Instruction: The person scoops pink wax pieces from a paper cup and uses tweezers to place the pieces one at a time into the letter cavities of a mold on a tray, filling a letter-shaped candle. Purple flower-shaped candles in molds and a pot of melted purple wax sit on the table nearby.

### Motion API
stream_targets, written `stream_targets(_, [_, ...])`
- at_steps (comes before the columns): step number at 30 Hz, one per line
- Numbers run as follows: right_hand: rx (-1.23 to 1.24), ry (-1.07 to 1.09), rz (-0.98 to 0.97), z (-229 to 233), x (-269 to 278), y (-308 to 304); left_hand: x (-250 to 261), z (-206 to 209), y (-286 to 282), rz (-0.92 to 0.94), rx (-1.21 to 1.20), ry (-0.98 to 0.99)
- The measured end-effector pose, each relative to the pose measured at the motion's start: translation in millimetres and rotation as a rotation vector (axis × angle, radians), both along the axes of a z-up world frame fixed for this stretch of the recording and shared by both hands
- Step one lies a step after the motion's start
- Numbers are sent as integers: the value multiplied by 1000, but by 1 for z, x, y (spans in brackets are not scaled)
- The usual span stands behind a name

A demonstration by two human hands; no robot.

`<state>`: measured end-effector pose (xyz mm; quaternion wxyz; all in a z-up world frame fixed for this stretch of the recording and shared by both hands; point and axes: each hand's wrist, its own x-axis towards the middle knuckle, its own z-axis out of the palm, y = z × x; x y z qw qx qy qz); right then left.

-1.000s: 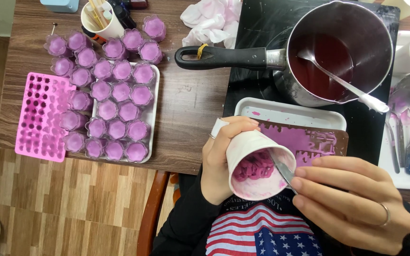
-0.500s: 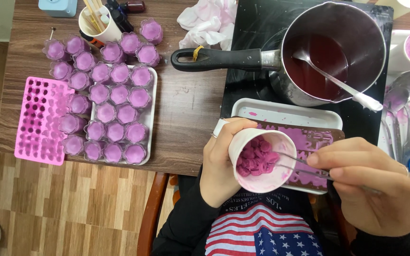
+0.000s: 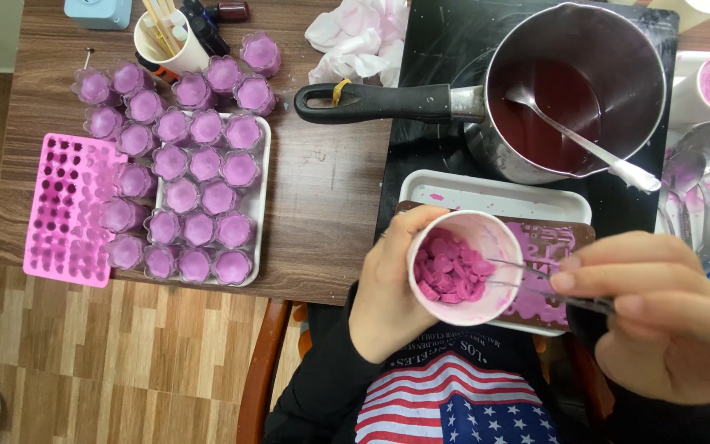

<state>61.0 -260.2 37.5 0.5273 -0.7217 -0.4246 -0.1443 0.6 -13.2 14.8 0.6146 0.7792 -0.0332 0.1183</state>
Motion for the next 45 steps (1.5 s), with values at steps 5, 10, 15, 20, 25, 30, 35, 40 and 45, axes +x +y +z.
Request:
stream_targets(5, [142,76,23,0,6,22,0,0,-3,-38,27,-44])
stream_targets(10, [274,195,-49,-11,3,31,0,8,3,32,178,-130])
stream_targets(15, [310,289,-4,-13,4,32,-7,-10,2,26,-69,32])
stream_targets(20, [275,388,-69,-38,-5,8,-6,-5,8,17,113,-94])
stream_targets(25, [466,589,-140,-20,4,9,-8,-9,16,25,42,-89])
stream_targets(30, [233,610,-144,-26,13,-14,-7,-4,30,237,43,40])
stream_targets(35, [-96,654,-220,-28,18,12,-3,-2,29,215,76,18])
stream_targets(40, [-373,512,-303,-29,26,27,2,-1,26,163,175,-85])
stream_targets(45, [-516,381,-356,-35,29,30,6,0,21,115,117,-4])
